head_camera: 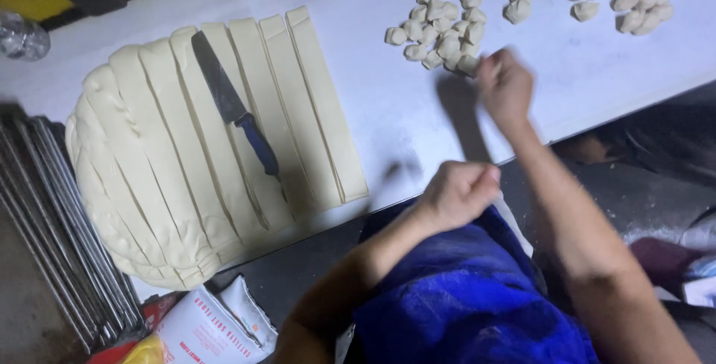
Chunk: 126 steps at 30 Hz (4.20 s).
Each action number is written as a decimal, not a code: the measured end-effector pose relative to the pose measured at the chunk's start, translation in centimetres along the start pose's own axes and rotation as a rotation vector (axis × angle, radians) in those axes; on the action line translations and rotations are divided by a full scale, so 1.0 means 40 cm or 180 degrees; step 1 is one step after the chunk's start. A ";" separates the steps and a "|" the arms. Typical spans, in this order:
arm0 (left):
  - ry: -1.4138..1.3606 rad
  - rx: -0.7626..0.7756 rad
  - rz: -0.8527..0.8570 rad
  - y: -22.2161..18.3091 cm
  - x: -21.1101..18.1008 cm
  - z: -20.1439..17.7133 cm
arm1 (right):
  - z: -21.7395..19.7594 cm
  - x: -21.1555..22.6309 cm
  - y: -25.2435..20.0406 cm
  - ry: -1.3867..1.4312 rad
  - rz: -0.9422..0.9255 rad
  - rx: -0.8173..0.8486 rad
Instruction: Cutting dough into strips and pinching off small pieces to form dough balls
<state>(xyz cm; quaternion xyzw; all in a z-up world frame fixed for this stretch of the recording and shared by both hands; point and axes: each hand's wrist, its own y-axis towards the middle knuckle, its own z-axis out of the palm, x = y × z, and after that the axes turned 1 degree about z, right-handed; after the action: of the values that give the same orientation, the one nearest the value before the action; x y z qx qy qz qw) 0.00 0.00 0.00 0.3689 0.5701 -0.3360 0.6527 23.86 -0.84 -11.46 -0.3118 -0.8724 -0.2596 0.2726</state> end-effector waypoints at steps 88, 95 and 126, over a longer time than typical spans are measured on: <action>-0.0160 -0.0873 0.1179 0.010 -0.194 -0.201 | 0.211 0.425 -0.192 0.0144 -0.0390 0.2511; -0.0744 -0.2018 0.1013 -0.097 -0.327 -0.391 | -0.177 0.440 -0.169 0.2233 0.0469 0.3597; 0.4451 -0.1087 -0.1376 0.134 0.230 -0.298 | 0.097 0.265 -0.069 -0.1549 -0.1519 0.1997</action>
<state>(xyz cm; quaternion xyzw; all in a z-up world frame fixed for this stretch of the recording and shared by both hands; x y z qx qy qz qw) -0.16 12.83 -9.53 0.2698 0.9557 -0.0509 0.1059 13.78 3.98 -8.29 -0.0565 -0.9948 0.0422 0.0737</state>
